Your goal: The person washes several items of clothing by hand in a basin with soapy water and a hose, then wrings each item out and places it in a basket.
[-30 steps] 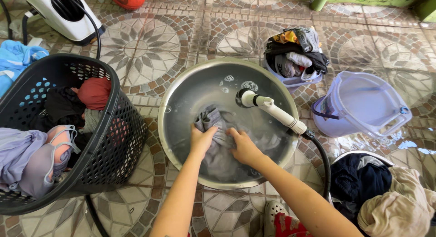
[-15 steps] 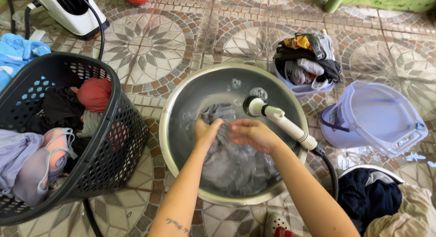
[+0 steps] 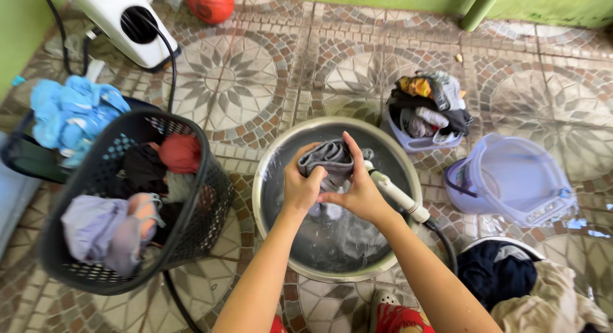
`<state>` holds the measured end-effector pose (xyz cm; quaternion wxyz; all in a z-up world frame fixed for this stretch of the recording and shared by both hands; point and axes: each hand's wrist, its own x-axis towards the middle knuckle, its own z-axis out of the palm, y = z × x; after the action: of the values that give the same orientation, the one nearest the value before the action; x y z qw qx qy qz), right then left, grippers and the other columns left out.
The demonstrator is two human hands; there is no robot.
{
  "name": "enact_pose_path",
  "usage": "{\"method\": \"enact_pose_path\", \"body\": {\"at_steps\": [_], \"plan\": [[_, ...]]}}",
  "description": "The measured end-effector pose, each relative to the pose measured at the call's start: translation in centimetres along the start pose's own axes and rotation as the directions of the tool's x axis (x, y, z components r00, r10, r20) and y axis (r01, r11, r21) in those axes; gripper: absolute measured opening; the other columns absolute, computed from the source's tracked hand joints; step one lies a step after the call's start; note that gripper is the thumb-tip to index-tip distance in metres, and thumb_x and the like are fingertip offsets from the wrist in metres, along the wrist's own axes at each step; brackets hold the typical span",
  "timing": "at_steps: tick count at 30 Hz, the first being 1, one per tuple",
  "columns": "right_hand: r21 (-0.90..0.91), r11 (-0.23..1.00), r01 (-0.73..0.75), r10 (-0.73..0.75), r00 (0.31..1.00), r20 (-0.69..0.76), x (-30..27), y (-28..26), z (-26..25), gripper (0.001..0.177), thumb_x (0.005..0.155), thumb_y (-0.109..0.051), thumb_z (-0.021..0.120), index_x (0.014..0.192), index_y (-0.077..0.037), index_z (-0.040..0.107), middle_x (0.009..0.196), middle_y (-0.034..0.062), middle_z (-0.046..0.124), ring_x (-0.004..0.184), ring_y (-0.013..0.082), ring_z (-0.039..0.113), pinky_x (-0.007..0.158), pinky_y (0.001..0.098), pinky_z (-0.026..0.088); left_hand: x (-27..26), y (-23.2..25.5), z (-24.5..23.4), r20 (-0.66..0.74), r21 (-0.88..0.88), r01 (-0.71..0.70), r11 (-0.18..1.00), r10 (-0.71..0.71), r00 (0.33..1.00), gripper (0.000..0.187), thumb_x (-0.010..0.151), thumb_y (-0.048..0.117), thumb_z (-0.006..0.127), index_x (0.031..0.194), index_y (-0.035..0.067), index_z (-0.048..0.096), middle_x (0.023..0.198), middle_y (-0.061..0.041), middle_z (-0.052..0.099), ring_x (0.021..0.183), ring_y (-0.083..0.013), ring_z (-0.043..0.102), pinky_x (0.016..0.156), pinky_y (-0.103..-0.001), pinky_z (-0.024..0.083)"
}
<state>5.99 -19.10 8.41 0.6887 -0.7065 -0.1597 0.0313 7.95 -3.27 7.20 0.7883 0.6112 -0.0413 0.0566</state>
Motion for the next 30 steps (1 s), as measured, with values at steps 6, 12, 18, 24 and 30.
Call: {"method": "enact_pose_path", "body": {"at_steps": [6,12,18,24,30], "plan": [[-0.113,0.988,0.108,-0.118,0.989,-0.091,2.0,-10.5,0.2,0.134,0.064,-0.016,0.098,0.165,-0.011,0.01,0.147,0.0121,0.049,0.134,0.0219,0.053,0.115,0.0378,0.044,1.5,11.3,2.6,0.071,0.013,0.067,0.998,-0.067,0.995,0.05,0.079,-0.004,0.055,0.128,-0.002,0.066,0.109,-0.007,0.071,0.077,-0.0101,0.063,0.068,-0.024,0.054],[-0.196,0.958,0.21,-0.244,0.955,-0.169,4.7,-22.8,-0.5,0.127,0.063,-0.019,0.098,0.164,-0.007,0.021,0.142,0.0124,0.05,0.13,0.0226,0.054,0.114,0.0371,0.045,2.7,24.9,6.2,0.139,0.043,0.022,0.999,-0.028,0.99,0.057,0.078,-0.004,0.052,0.134,-0.002,0.062,0.118,-0.009,0.069,0.091,-0.0113,0.065,0.071,-0.024,0.055],[-0.562,0.72,0.407,-0.554,0.825,-0.113,7.2,-36.6,-1.7,0.114,0.063,-0.027,0.098,0.156,-0.006,0.035,0.139,0.0192,0.049,0.128,0.0342,0.053,0.113,0.0433,0.043,4.3,37.9,10.0,0.202,0.019,-0.027,0.999,0.023,0.979,0.06,0.078,-0.002,0.052,0.138,-0.001,0.057,0.128,-0.011,0.062,0.11,-0.0156,0.064,0.081,-0.026,0.058],[-0.558,0.698,0.448,-0.582,0.809,-0.079,9.5,-47.6,-2.2,0.102,0.064,-0.025,0.096,0.151,-0.007,0.046,0.132,0.018,0.053,0.121,0.0337,0.057,0.107,0.0427,0.048,5.9,47.3,12.2,0.308,0.107,-0.262,0.959,0.218,0.926,0.063,0.089,0.018,0.063,0.148,0.001,0.05,0.133,-0.014,0.056,0.127,-0.0244,0.056,0.11,-0.036,0.044],[-0.583,0.645,0.495,-0.636,0.77,-0.049,10.5,-53.8,-3.0,0.095,0.059,-0.027,0.096,0.14,-0.005,0.051,0.123,0.0156,0.057,0.112,0.0313,0.056,0.101,0.0409,0.048,7.1,53.0,13.4,0.389,0.138,-0.235,0.962,0.166,0.906,0.086,0.1,0.068,0.042,0.157,0.003,0.042,0.137,-0.012,0.052,0.134,-0.024,0.052,0.115,-0.037,0.039]]}}
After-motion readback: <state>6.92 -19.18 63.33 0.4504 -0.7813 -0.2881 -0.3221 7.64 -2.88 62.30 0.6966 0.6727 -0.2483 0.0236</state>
